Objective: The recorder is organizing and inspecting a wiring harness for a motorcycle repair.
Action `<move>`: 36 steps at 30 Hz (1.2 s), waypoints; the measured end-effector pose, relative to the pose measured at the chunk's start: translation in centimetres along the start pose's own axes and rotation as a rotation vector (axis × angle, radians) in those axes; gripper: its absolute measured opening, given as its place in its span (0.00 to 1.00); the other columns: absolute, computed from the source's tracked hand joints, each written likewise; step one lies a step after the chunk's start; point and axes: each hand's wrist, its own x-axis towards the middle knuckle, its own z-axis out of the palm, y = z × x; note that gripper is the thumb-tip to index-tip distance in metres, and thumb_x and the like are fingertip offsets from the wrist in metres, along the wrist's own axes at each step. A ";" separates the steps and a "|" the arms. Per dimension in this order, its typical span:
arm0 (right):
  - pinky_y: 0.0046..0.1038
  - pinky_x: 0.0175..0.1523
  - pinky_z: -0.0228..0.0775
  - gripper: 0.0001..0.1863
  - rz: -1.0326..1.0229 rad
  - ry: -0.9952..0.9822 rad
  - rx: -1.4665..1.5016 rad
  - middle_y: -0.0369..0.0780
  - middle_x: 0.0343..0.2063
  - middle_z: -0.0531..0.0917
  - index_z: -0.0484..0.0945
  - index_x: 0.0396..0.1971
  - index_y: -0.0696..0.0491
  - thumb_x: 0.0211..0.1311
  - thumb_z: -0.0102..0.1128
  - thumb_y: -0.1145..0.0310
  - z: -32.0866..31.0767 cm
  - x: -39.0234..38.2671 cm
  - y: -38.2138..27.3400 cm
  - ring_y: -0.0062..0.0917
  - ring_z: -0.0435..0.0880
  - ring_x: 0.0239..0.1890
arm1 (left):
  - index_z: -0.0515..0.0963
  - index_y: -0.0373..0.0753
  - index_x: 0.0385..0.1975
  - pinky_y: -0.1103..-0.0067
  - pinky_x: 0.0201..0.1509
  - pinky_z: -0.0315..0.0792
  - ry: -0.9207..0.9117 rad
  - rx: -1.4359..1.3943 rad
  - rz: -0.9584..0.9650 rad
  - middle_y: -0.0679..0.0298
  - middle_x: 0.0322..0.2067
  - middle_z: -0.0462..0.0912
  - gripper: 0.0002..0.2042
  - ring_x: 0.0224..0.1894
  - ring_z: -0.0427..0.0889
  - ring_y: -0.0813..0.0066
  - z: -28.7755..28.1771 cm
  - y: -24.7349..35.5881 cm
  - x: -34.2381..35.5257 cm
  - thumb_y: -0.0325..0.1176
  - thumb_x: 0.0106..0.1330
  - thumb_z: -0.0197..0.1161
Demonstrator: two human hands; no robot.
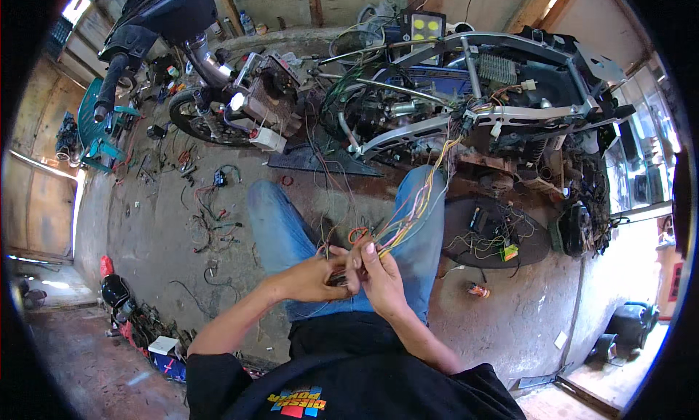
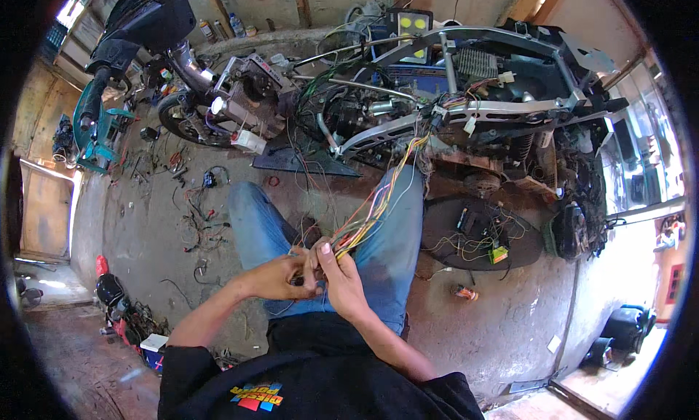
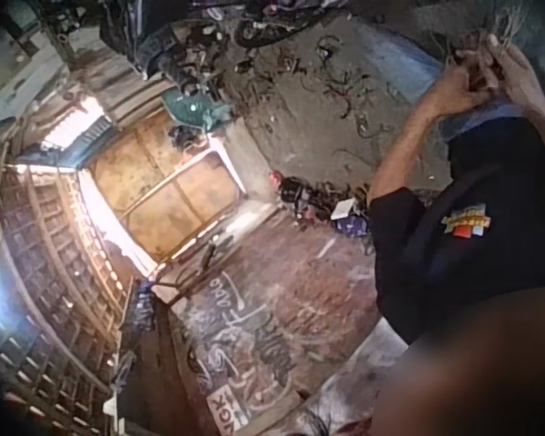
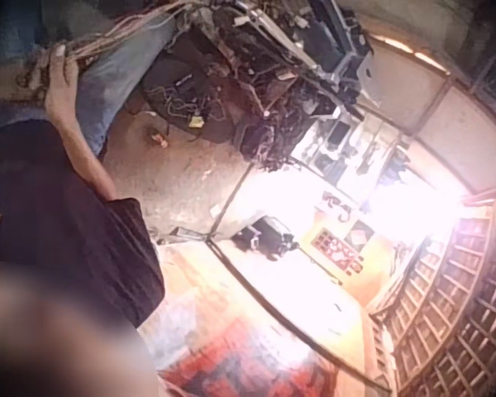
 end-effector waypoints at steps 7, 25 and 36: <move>0.25 0.26 0.49 0.21 -0.196 0.080 0.207 0.29 0.15 0.56 0.64 0.31 0.46 0.80 0.42 0.46 0.4 -0.1 -5.5 0.16 0.49 0.15 | 0.83 0.38 0.33 0.67 0.27 0.70 0.000 0.240 -0.020 0.52 0.21 0.79 0.10 0.22 0.79 0.55 -2.2 -8.4 -0.9 0.40 0.67 0.67; 0.21 0.20 0.44 0.17 -0.732 -0.074 0.530 0.29 0.18 0.57 0.60 0.34 0.46 0.85 0.29 0.54 -3.1 -4.5 -18.6 0.13 0.47 0.14 | 0.80 0.32 0.29 0.75 0.28 0.67 0.928 0.367 -0.271 0.56 0.18 0.73 0.15 0.21 0.70 0.77 -15.6 -12.6 -5.0 0.38 0.74 0.63; 0.20 0.20 0.41 0.12 -0.796 -0.146 0.620 0.29 0.19 0.56 0.59 0.35 0.47 0.85 0.34 0.61 -6.0 -4.0 -19.2 0.11 0.46 0.15 | 0.75 0.39 0.30 0.79 0.37 0.69 0.925 -0.353 0.038 0.74 0.26 0.73 0.07 0.33 0.73 0.84 -9.5 -11.3 5.0 0.33 0.70 0.55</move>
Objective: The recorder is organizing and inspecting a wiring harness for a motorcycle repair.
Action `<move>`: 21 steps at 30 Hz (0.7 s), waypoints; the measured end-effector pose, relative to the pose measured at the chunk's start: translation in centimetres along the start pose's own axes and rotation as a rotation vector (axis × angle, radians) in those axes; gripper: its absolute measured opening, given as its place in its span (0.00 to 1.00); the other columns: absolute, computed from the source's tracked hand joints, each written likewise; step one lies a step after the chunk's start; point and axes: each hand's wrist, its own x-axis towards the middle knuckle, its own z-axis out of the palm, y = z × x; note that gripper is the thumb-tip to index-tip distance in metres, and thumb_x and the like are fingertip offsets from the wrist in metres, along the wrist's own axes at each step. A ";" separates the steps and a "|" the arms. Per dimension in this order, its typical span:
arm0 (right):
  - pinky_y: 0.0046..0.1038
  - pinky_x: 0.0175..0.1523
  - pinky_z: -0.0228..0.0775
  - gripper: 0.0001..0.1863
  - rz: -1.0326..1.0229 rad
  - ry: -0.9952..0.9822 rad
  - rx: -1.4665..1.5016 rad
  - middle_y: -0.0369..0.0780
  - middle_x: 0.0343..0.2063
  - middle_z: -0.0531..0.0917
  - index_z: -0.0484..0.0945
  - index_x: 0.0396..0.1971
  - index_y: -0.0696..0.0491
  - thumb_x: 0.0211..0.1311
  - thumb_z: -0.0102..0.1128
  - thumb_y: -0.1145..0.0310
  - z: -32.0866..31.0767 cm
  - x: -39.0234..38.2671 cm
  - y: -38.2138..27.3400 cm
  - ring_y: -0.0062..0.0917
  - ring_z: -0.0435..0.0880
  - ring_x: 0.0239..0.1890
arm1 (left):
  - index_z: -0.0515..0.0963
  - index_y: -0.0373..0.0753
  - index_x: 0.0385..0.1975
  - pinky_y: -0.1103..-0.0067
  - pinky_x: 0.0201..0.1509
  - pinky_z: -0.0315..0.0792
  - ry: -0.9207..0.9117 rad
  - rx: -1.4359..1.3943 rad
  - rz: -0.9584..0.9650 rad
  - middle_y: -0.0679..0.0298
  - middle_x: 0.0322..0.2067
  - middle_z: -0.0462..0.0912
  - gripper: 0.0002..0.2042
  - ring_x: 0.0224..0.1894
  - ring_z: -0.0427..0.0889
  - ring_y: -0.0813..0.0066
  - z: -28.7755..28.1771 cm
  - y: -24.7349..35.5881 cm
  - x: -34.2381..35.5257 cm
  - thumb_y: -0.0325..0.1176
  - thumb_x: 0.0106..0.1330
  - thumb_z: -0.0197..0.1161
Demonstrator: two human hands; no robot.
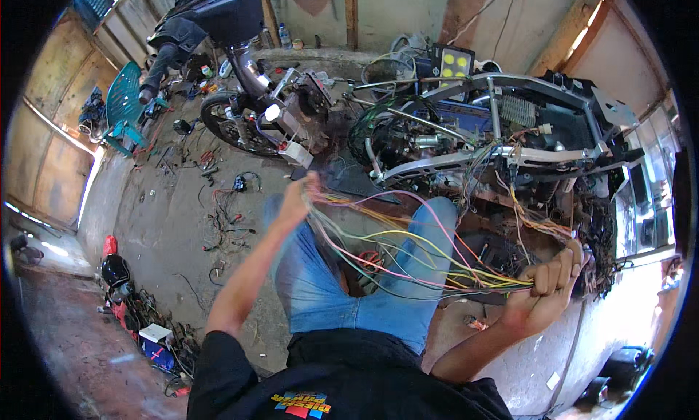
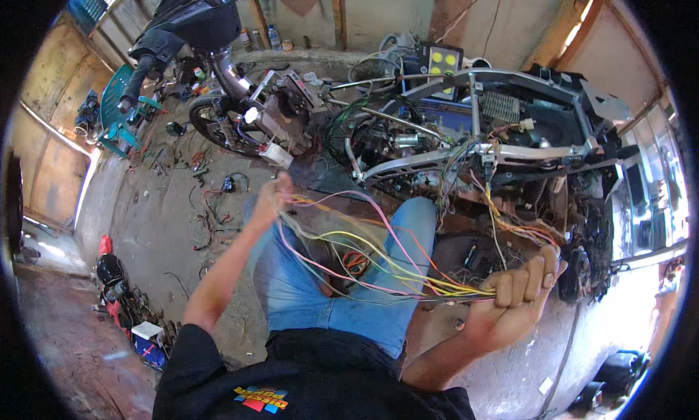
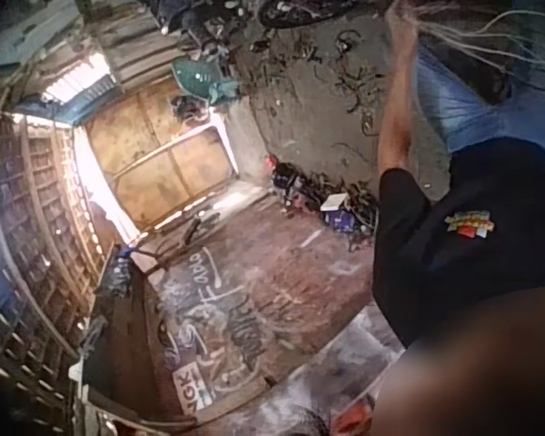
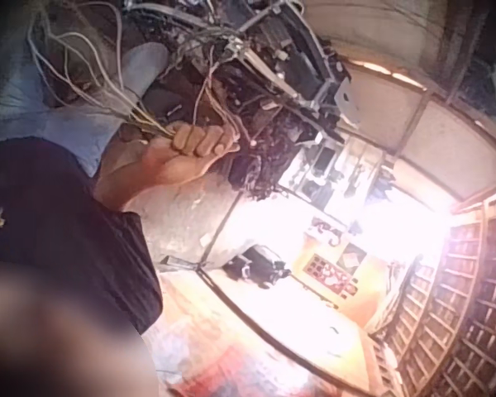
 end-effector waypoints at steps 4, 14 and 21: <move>0.20 0.20 0.41 0.14 0.040 -0.003 -0.088 0.28 0.19 0.55 0.59 0.34 0.47 0.85 0.33 0.59 0.7 -1.2 1.7 0.11 0.44 0.15 | 0.75 0.39 0.29 0.76 0.39 0.72 0.159 -0.024 -0.188 0.68 0.28 0.77 0.26 0.32 0.75 0.76 6.8 -8.9 3.8 0.57 0.79 0.48; 0.20 0.20 0.41 0.16 0.026 0.141 -0.127 0.28 0.19 0.54 0.59 0.34 0.47 0.85 0.31 0.56 -1.2 -3.5 1.2 0.11 0.44 0.16 | 0.67 0.43 0.29 0.61 0.68 0.69 0.241 -1.006 0.066 0.42 0.43 0.86 0.29 0.57 0.83 0.51 13.6 0.5 8.9 0.65 0.77 0.37; 0.20 0.20 0.41 0.17 0.051 0.189 -0.140 0.27 0.17 0.54 0.60 0.33 0.46 0.85 0.33 0.55 -1.8 -4.1 2.5 0.10 0.44 0.15 | 0.64 0.43 0.28 0.59 0.67 0.69 0.286 -0.608 0.061 0.42 0.44 0.86 0.29 0.56 0.83 0.47 6.6 -1.0 5.4 0.63 0.79 0.33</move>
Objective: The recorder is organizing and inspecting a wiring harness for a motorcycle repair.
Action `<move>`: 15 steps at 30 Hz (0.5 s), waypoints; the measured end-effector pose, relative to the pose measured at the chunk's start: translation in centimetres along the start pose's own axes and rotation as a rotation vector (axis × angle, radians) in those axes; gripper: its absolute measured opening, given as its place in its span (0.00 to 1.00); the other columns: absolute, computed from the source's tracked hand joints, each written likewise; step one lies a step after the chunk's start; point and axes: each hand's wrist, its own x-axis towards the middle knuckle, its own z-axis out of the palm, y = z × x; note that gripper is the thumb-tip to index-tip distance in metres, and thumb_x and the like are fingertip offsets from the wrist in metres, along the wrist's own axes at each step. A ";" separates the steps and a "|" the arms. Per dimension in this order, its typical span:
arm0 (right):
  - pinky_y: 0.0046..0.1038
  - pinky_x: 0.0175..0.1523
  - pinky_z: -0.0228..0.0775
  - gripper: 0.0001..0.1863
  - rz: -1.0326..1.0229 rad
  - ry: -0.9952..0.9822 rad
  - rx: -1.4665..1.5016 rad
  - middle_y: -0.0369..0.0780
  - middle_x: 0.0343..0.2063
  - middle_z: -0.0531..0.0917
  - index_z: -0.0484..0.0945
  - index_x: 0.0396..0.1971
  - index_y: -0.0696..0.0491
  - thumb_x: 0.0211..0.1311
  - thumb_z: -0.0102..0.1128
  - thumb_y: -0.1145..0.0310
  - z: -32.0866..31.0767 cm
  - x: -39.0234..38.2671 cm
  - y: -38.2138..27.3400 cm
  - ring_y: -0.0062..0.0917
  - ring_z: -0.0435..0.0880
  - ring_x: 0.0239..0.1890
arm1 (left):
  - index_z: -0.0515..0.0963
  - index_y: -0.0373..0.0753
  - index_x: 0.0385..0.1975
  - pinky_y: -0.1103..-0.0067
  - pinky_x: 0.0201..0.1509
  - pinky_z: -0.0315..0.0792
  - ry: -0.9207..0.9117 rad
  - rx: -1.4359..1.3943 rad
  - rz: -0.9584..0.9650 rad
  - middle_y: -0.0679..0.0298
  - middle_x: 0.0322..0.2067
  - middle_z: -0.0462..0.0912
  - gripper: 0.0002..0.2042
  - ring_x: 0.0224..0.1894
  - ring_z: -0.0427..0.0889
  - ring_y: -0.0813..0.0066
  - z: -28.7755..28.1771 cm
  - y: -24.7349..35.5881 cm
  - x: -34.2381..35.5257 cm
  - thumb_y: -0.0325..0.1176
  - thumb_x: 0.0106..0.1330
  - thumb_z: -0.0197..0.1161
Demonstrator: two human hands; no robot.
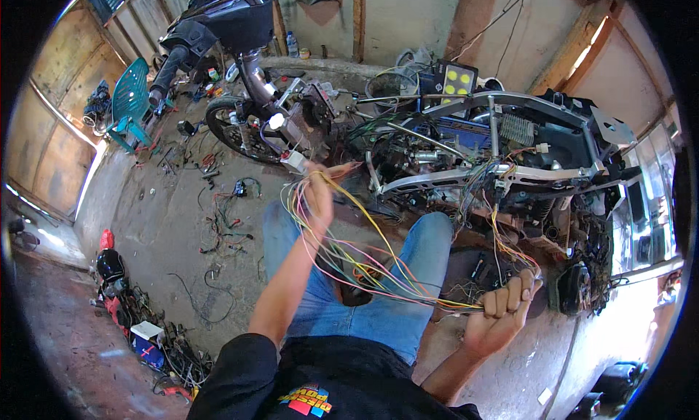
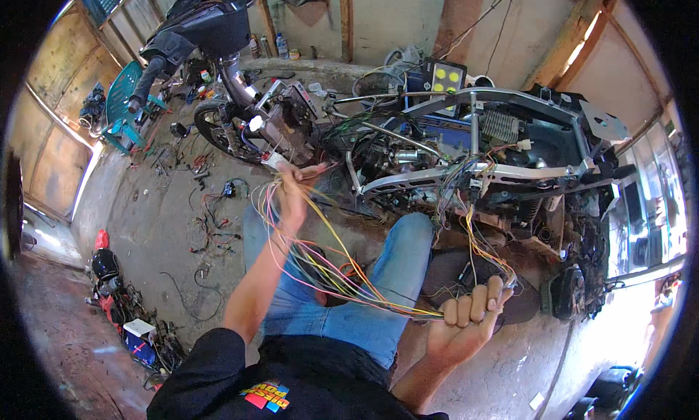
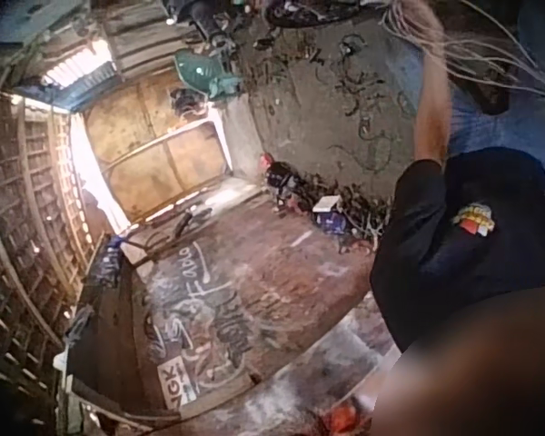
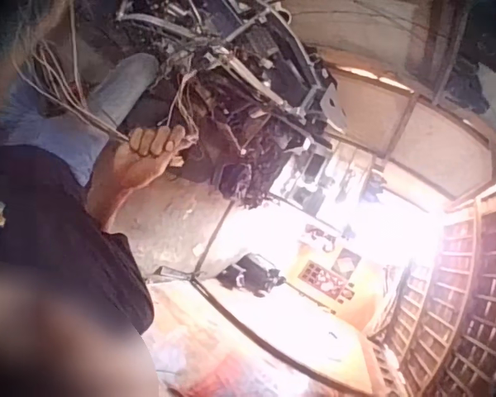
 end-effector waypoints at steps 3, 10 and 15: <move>0.20 0.20 0.39 0.17 0.054 0.041 -0.074 0.25 0.16 0.54 0.61 0.32 0.44 0.84 0.35 0.53 0.3 0.0 1.1 0.10 0.44 0.15 | 0.69 0.41 0.29 0.75 0.29 0.79 0.431 0.128 -0.161 0.49 0.43 0.88 0.34 0.30 0.87 0.63 -9.4 -3.0 0.5 0.69 0.75 0.33; 0.20 0.21 0.39 0.17 0.193 0.072 -0.086 0.25 0.16 0.54 0.61 0.30 0.43 0.84 0.37 0.53 0.4 -0.6 3.6 0.11 0.43 0.15 | 0.63 0.37 0.43 0.52 0.59 0.79 0.217 -0.530 -0.104 0.41 0.57 0.78 0.29 0.57 0.80 0.37 -4.5 4.3 5.3 0.61 0.79 0.32; 0.20 0.22 0.43 0.17 0.287 -0.009 -0.079 0.26 0.17 0.54 0.61 0.32 0.44 0.85 0.33 0.54 0.9 -0.9 5.6 0.11 0.45 0.15 | 0.68 0.40 0.38 0.64 0.66 0.74 -0.153 -0.014 0.031 0.43 0.58 0.79 0.29 0.57 0.82 0.54 2.6 10.3 12.3 0.64 0.78 0.35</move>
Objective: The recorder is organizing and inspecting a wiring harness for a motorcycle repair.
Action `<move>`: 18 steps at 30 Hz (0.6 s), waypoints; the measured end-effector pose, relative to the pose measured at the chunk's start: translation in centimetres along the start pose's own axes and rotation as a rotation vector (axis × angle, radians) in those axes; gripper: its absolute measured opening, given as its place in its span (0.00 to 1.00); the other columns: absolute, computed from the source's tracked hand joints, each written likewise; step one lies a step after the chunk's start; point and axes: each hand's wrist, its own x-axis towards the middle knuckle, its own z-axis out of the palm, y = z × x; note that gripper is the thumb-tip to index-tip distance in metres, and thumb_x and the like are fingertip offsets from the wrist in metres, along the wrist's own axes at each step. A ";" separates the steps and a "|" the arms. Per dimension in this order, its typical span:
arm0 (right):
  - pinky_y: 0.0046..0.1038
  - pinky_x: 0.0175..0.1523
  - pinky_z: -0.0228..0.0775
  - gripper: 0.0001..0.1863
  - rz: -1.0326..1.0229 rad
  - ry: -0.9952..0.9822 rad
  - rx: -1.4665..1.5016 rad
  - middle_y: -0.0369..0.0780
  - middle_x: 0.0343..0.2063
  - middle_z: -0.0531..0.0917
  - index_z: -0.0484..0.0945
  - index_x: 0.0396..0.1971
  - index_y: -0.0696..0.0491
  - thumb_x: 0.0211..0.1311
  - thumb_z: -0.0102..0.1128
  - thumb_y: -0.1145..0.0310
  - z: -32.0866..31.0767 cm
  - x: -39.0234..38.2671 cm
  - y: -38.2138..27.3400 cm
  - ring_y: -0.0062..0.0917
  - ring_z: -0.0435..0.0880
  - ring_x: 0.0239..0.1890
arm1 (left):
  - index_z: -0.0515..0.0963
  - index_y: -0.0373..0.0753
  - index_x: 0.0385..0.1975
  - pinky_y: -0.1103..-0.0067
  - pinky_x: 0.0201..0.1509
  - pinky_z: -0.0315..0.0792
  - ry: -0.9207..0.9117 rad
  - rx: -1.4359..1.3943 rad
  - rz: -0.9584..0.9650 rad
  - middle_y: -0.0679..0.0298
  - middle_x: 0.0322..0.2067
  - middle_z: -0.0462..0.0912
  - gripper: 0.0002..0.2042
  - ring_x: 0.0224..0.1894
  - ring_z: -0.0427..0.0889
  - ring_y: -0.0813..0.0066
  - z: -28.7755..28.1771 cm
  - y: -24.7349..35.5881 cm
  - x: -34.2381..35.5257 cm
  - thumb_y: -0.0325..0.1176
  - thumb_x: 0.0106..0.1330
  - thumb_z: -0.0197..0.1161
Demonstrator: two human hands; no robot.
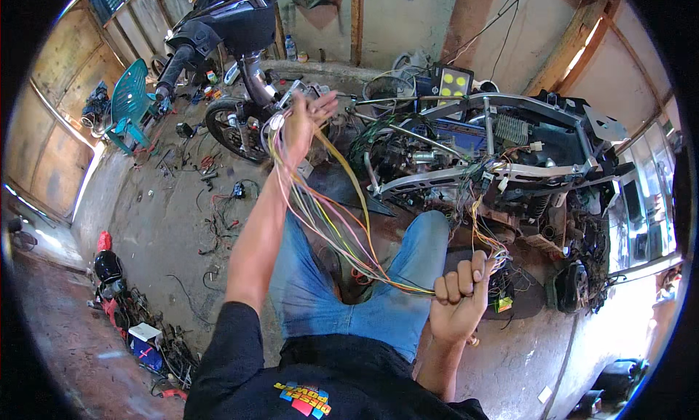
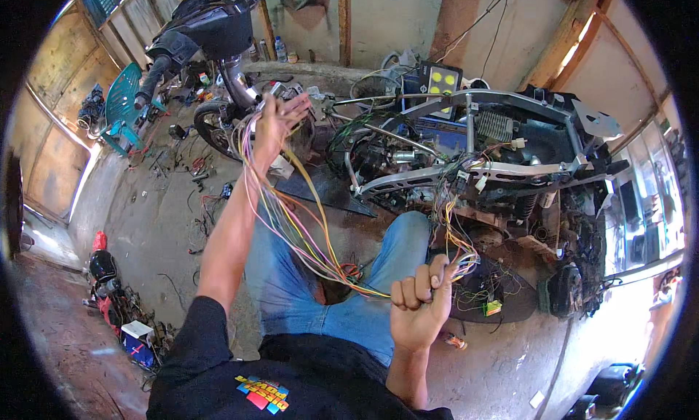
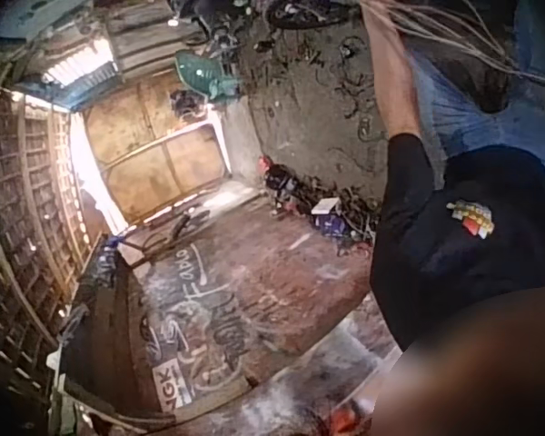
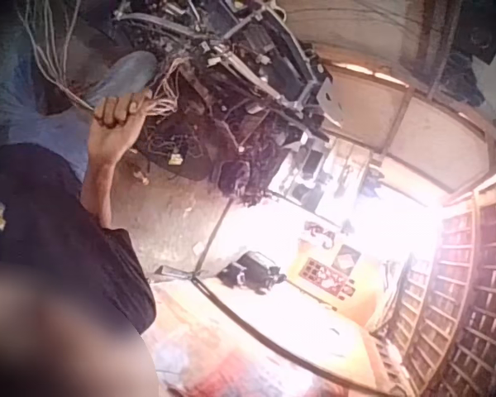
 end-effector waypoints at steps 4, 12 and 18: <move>0.20 0.22 0.43 0.17 -0.022 -0.003 -0.022 0.26 0.17 0.54 0.61 0.32 0.44 0.85 0.33 0.54 0.4 -0.3 -0.1 0.11 0.45 0.15 | 0.82 0.35 0.47 0.70 0.66 0.73 -0.217 0.248 0.141 0.48 0.50 0.86 0.40 0.57 0.83 0.63 4.4 4.5 2.2 0.69 0.75 0.33; 0.20 0.21 0.42 0.17 -0.030 0.049 -0.050 0.26 0.17 0.55 0.62 0.32 0.44 0.84 0.36 0.54 -0.6 -1.2 0.0 0.11 0.45 0.14 | 0.86 0.33 0.40 0.73 0.55 0.77 -0.100 0.671 0.031 0.57 0.39 0.89 0.39 0.46 0.86 0.66 0.1 1.6 -0.6 0.64 0.78 0.35; 0.22 0.25 0.42 0.17 0.074 0.168 -0.091 0.27 0.18 0.55 0.63 0.31 0.45 0.82 0.42 0.53 -2.9 -1.3 0.5 0.13 0.45 0.16 | 0.79 0.33 0.29 0.75 0.42 0.73 -0.285 0.773 0.188 0.61 0.30 0.82 0.32 0.34 0.79 0.73 1.5 2.8 -9.3 0.56 0.82 0.39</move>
